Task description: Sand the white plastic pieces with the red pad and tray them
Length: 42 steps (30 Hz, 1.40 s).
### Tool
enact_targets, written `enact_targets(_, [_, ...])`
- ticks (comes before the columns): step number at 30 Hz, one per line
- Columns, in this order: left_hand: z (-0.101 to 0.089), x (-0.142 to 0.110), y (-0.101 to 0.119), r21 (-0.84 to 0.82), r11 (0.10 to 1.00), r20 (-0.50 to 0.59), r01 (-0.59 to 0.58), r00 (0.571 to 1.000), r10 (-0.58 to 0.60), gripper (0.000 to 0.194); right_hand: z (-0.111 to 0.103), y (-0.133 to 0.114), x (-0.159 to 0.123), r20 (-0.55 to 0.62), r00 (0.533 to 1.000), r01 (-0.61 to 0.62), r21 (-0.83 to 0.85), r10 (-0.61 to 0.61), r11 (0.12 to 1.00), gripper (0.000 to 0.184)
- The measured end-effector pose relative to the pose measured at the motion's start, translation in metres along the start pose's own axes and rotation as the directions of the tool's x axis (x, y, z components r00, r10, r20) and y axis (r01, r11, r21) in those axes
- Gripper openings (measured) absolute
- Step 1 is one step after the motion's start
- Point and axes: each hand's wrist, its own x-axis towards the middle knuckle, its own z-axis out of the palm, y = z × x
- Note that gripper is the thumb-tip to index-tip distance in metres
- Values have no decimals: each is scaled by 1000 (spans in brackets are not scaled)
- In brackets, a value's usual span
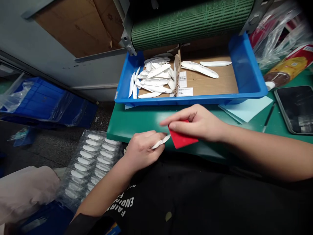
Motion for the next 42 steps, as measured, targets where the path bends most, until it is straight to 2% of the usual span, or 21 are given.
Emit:
enact_targets(1, [0,0,-1,37,999,7,-16,1000,16,13,0,0,1,45,999,12,-31,-11,999,31])
enact_targets(2, [-1,0,-1,69,997,13,-32,999,31,13,-1,0,1,15,1000,11,-97,-10,995,30])
enact_targets(4, [-3,1,-1,124,992,30,-35,999,31,15,0,0,2,-184,983,-19,-235,-25,972,27])
enact_targets(5, [-4,1,0,143,989,46,-24,999,18,15,0,-1,1,-241,969,-18,-251,-44,968,28])
enact_targets(6, [-6,2,0,157,987,62,-14,998,4,14,0,-1,1,-219,974,4,-229,-56,973,28])
enact_targets(8, [-8,3,2,178,984,104,-4,994,-15,12,-1,1,2,-60,997,40,-141,-49,989,32])
enact_targets(9, [-8,3,2,184,983,121,-6,992,-17,12,-2,3,3,-29,999,38,-131,-42,991,33])
enact_targets(11, [-9,2,2,193,981,138,-7,990,-20,14,-5,12,8,-136,990,16,-227,-48,974,29])
enact_targets(13, [-11,3,-1,205,979,141,18,989,-48,15,-6,21,12,-273,955,20,-341,-119,940,26])
enact_targets(14, [-13,4,-4,209,977,144,34,987,-65,15,-6,25,14,-280,946,51,-364,-161,930,25])
enact_targets(18, [-31,27,-26,187,971,70,147,984,-163,25,5,33,13,-137,965,167,-329,-222,929,29])
enact_targets(20, [-45,53,-42,207,948,6,242,969,-249,29,13,36,10,-81,977,159,-342,-198,926,31])
enact_targets(23, [-60,104,-70,385,848,-34,364,924,-382,37,23,40,7,12,979,191,-386,-202,903,35])
enact_targets(24, [-62,122,-80,457,810,-28,368,916,-400,38,25,41,6,38,974,218,-412,-222,885,36])
enact_targets(26, [-60,154,-99,521,787,17,329,918,-395,30,26,44,5,81,960,273,-478,-268,835,36])
enact_targets(29, [-42,187,-121,566,790,135,235,919,-370,22,25,47,6,133,942,327,-563,-308,759,36])
enact_targets(33, [-14,208,-136,614,780,253,125,904,-344,35,22,48,9,169,932,352,-621,-319,701,35])
enact_targets(36, [-4,215,-143,620,779,268,94,908,-322,37,19,47,10,178,936,346,-636,-304,690,35])
enact_targets(39, [-5,215,-149,601,793,232,99,928,-292,29,18,46,11,176,936,345,-621,-304,704,35])
enact_targets(42, [-18,209,-149,553,826,155,107,961,-228,19,18,47,11,160,932,355,-585,-325,730,35])
